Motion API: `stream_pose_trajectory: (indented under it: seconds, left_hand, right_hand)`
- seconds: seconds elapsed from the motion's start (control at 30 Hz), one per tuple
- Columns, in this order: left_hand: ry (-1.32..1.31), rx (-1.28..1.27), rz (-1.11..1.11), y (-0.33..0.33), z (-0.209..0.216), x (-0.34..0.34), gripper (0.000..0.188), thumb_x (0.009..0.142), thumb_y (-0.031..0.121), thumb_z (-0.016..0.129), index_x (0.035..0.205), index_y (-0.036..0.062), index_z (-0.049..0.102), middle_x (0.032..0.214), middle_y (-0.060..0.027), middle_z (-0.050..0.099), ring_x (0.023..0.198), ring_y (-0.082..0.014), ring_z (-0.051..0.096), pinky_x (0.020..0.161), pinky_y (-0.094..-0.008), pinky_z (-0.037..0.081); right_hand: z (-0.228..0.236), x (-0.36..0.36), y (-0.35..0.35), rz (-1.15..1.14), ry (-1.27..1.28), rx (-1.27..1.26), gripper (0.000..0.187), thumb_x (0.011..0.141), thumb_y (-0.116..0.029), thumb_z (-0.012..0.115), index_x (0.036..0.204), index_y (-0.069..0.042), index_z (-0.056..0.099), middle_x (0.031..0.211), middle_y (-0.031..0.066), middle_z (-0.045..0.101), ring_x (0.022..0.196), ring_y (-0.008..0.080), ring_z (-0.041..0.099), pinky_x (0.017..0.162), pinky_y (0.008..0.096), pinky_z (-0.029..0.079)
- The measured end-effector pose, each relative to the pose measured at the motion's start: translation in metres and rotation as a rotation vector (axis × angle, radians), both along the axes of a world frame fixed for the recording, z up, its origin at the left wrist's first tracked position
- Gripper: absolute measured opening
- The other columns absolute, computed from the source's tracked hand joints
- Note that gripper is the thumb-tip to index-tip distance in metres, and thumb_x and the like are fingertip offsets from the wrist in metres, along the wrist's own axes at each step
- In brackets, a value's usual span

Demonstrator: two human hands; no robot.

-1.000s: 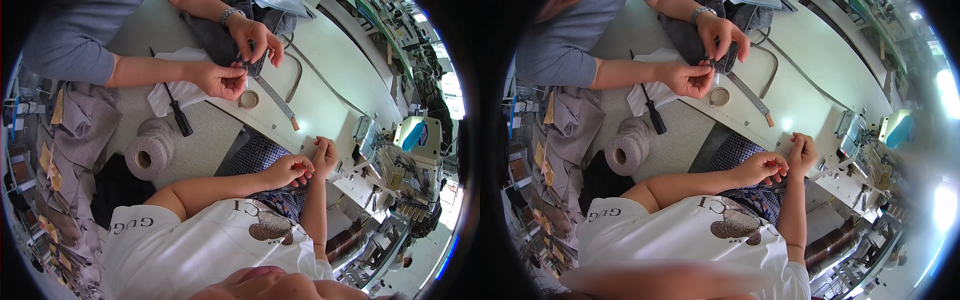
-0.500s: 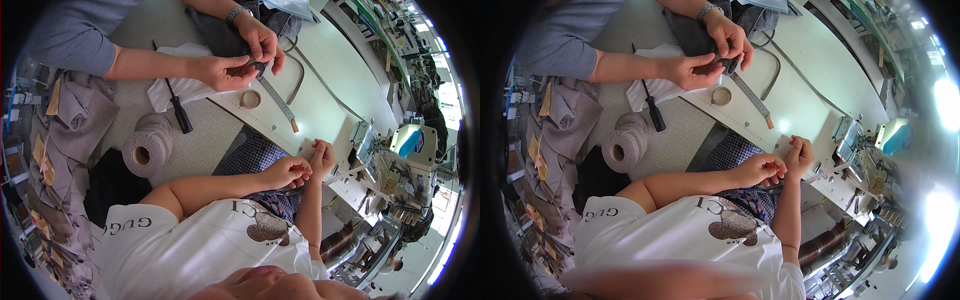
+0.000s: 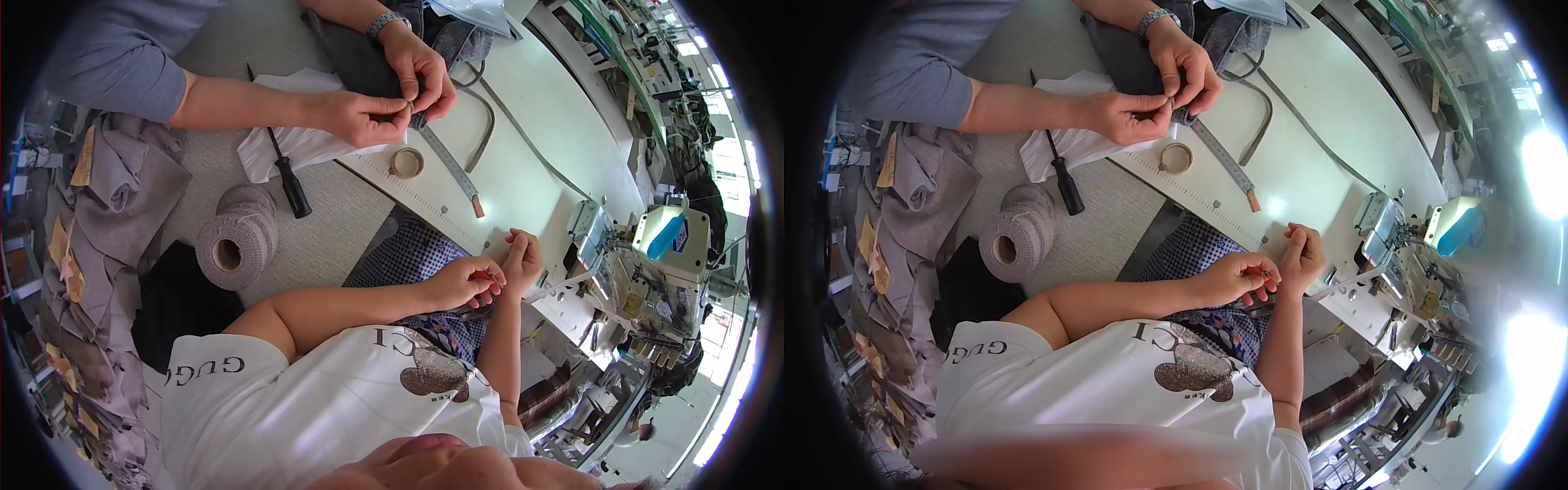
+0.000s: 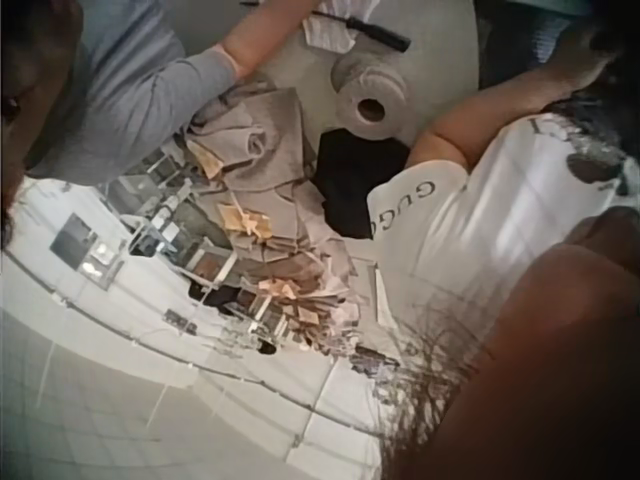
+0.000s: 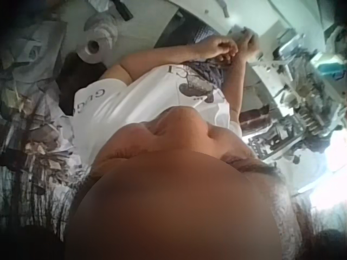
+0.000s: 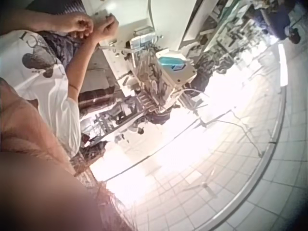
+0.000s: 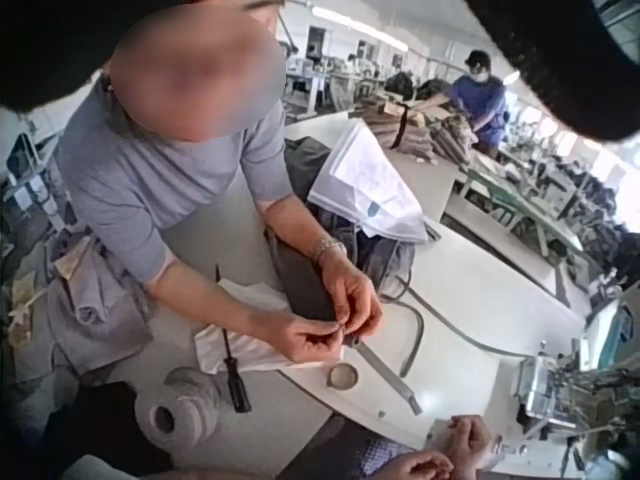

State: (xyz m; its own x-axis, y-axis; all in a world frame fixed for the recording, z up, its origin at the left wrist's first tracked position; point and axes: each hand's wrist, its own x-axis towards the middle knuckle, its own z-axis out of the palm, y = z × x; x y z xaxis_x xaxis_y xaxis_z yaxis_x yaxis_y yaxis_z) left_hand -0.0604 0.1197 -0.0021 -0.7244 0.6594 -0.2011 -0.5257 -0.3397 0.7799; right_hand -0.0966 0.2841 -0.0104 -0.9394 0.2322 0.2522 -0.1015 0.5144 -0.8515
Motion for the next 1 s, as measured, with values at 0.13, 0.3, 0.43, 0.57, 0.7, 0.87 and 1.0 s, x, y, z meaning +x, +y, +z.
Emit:
stream_pose_trajectory:
  seconds: [0.13, 0.3, 0.43, 0.57, 0.7, 0.87, 1.0]
  left_hand:
    - [-0.009, 0.008, -0.003, 0.0006, -0.0014, 0.0001, 0.019, 0.1, 0.001, 0.048, 0.111, 0.0061, 0.062, 0.102, -0.0066, 0.066, 0.086, -0.0121, 0.066, 0.065, -0.0259, 0.055]
    - [-0.007, 0.001, -0.001, 0.0009, -0.0012, 0.0, 0.019, 0.099, 0.001, 0.048, 0.111, 0.006, 0.062, 0.102, -0.0067, 0.066, 0.086, -0.0121, 0.066, 0.065, -0.0258, 0.055]
    - [0.002, 0.001, 0.003, 0.0009, -0.0016, -0.0002, 0.019, 0.099, 0.0, 0.048, 0.111, 0.0059, 0.062, 0.102, -0.0066, 0.066, 0.085, -0.0122, 0.066, 0.064, -0.0257, 0.055]
    - [0.003, -0.001, 0.005, 0.0009, -0.0019, 0.0, 0.02, 0.099, 0.0, 0.047, 0.111, 0.0058, 0.062, 0.102, -0.0066, 0.066, 0.085, -0.0123, 0.066, 0.064, -0.0256, 0.055]
    - [0.0, 0.009, 0.0, 0.0012, -0.0019, 0.0001, 0.02, 0.099, 0.0, 0.047, 0.111, 0.0061, 0.062, 0.102, -0.0064, 0.065, 0.086, -0.0122, 0.066, 0.065, -0.0254, 0.055]
    - [-0.019, 0.01, -0.013, 0.0016, -0.0026, 0.0004, 0.02, 0.099, 0.0, 0.047, 0.111, 0.0064, 0.062, 0.102, -0.0062, 0.065, 0.086, -0.012, 0.065, 0.065, -0.0253, 0.054]
    - [-0.008, 0.009, -0.006, 0.002, -0.003, 0.0005, 0.02, 0.099, 0.001, 0.047, 0.111, 0.0066, 0.062, 0.102, -0.0059, 0.065, 0.086, -0.0119, 0.065, 0.065, -0.0253, 0.055]
  right_hand:
    - [0.0003, 0.0001, -0.0003, 0.001, -0.002, -0.006, 0.02, 0.1, -0.008, 0.054, 0.092, 0.003, 0.068, 0.081, 0.0064, 0.066, 0.074, 0.0102, 0.06, 0.067, 0.023, 0.046]
    - [0.0007, 0.0002, 0.0001, 0.006, -0.004, 0.004, 0.019, 0.1, -0.008, 0.054, 0.092, 0.003, 0.068, 0.08, 0.0061, 0.066, 0.074, 0.0104, 0.06, 0.067, 0.023, 0.046]
    - [0.0002, -0.0001, 0.0003, 0.007, -0.004, 0.008, 0.019, 0.099, -0.008, 0.055, 0.092, 0.003, 0.068, 0.08, 0.0061, 0.066, 0.074, 0.0107, 0.061, 0.067, 0.023, 0.046]
    - [0.0005, -0.0001, 0.0001, 0.01, 0.006, 0.017, 0.018, 0.099, -0.008, 0.055, 0.092, 0.003, 0.068, 0.081, 0.0063, 0.066, 0.075, 0.0109, 0.061, 0.067, 0.023, 0.046]
    - [0.0015, 0.0006, -0.0005, 0.001, -0.022, -0.006, 0.018, 0.099, -0.007, 0.055, 0.092, 0.003, 0.068, 0.081, 0.0061, 0.066, 0.075, 0.0108, 0.061, 0.067, 0.0229, 0.046]
    - [0.0011, 0.0006, 0.0, -0.007, -0.041, -0.025, 0.019, 0.099, -0.008, 0.055, 0.092, 0.003, 0.068, 0.081, 0.0057, 0.066, 0.075, 0.0105, 0.061, 0.066, 0.0224, 0.046]
    - [0.0001, 0.0008, 0.0007, -0.002, -0.04, -0.022, 0.019, 0.099, -0.008, 0.055, 0.092, 0.003, 0.068, 0.081, 0.0059, 0.066, 0.074, 0.0103, 0.06, 0.066, 0.0224, 0.046]
